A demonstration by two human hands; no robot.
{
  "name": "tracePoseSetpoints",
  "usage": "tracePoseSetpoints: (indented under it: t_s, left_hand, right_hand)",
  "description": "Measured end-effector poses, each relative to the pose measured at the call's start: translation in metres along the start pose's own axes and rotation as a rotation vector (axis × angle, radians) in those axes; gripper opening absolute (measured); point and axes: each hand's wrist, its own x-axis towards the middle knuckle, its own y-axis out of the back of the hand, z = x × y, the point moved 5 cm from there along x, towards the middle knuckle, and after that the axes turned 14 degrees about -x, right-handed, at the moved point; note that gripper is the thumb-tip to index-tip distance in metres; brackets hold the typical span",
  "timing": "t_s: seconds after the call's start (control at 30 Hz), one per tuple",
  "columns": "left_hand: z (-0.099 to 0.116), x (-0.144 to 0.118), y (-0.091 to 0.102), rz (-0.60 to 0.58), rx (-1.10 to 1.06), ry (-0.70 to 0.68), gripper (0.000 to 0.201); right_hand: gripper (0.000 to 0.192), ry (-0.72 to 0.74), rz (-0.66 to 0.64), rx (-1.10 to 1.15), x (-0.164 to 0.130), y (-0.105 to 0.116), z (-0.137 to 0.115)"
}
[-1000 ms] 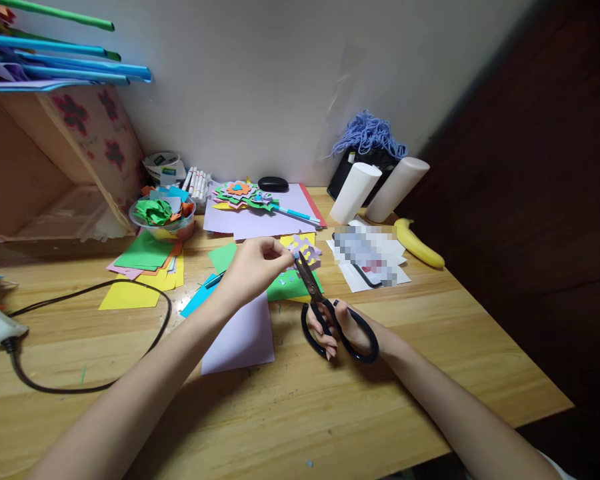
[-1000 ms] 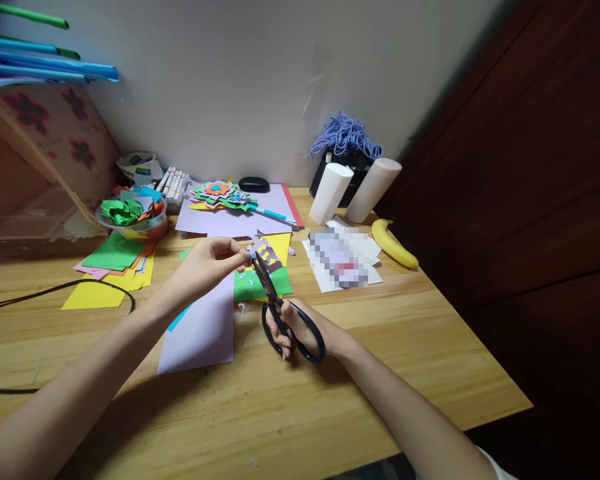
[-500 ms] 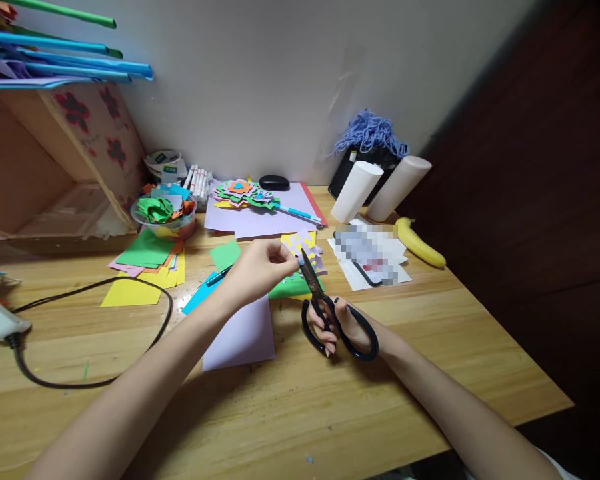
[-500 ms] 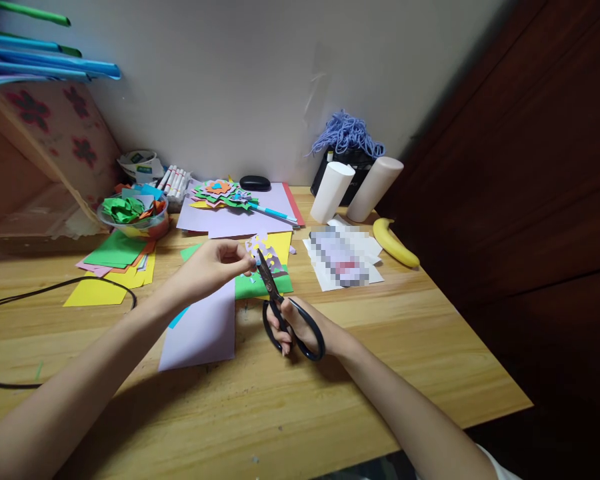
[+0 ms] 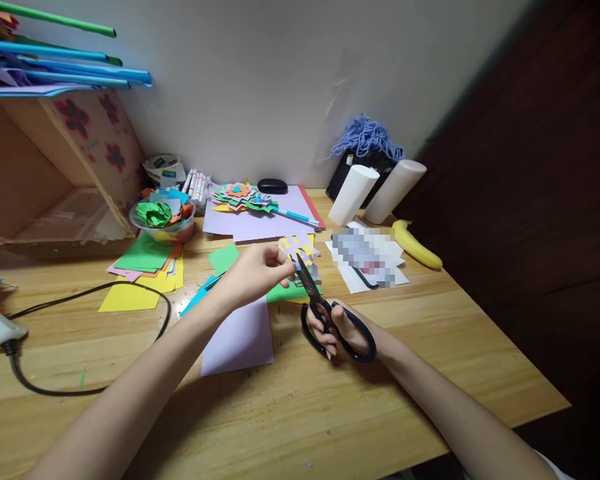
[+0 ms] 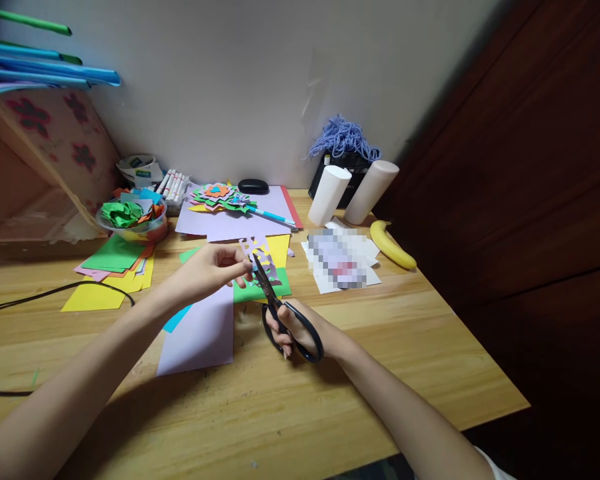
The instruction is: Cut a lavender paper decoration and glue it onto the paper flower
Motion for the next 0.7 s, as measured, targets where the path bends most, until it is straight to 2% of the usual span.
tracePoseSetpoints:
  t_s: [0.37,0.7]
  left_hand:
    - [0.0034,-0.0011,-0.0004,0.009,-0.011,-0.013,0.012]
    - [-0.0018,-0.0004,0.0005,0.002,-0.008,-0.018,0.014]
  right_hand:
    - [0.069,0.034,0.024,-0.031,0.0008,-0.0002,-0.0076]
    - [0.070,0.041,0.036,0.009,0.0014,0.0001,0.0018]
